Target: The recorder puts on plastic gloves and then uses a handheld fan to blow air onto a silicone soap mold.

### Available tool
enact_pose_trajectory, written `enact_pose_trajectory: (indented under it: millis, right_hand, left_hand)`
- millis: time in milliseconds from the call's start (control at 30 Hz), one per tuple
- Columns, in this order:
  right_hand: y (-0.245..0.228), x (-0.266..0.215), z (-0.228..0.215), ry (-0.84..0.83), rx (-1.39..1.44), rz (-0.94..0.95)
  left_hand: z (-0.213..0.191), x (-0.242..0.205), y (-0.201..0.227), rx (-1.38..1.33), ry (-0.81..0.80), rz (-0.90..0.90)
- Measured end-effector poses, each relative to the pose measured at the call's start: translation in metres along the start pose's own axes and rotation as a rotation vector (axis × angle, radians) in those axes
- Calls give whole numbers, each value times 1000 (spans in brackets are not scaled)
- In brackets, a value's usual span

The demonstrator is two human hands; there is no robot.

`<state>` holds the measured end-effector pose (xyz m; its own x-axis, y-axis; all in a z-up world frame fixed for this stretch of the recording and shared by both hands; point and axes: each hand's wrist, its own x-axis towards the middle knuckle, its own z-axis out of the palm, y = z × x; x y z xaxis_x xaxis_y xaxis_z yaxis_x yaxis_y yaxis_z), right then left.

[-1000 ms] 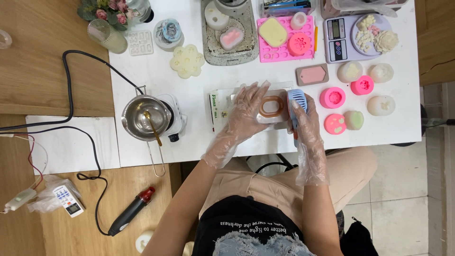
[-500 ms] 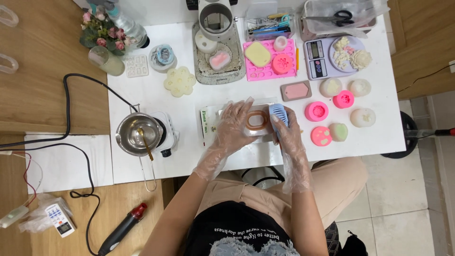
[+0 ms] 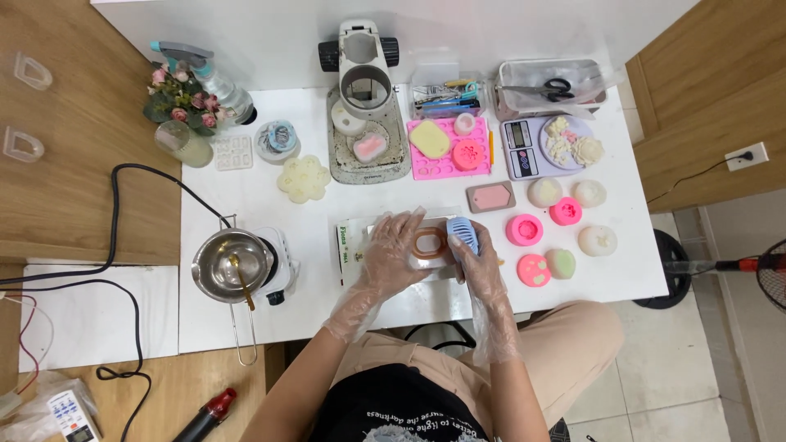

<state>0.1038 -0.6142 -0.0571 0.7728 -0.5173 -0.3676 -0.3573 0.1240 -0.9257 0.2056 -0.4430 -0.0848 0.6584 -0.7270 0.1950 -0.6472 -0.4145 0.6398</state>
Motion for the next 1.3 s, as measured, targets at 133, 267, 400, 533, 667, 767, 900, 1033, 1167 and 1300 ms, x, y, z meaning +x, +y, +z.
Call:
enact_pose_trajectory:
  millis: [133, 267, 400, 533, 667, 767, 900, 1033, 1167, 1300]
  right_hand:
    - [7, 3, -2, -17, -1, -14]
    - [8, 4, -3, -16, -1, -4]
    - [9, 5, -3, -9, 13, 4]
    - [10, 8, -4, -21, 28, 10]
    - [9, 13, -9, -47, 53, 29]
    - [14, 20, -13, -68, 57, 45]
    - [24, 26, -17, -70, 110, 58]
    - [24, 29, -14, -61, 102, 66]
    - [22, 25, -18, -46, 81, 83]
    - [23, 28, -18, -60, 87, 81]
  left_hand:
    - [1, 0, -1, 10, 11, -15]
    - [7, -1, -6, 12, -13, -4]
    - [4, 1, -2, 38, -72, -41]
    - [1, 3, -1, 58, -48, -15]
    - [-4, 5, 7, 81, -81, -67]
    - [-5, 4, 11, 88, -69, -88]
    - [-4, 3, 8, 73, -31, -47]
    - [0, 2, 4, 120, -45, -26]
    - [-1, 2, 9, 88, -11, -12]
    - [2, 1, 6, 102, -26, -29]
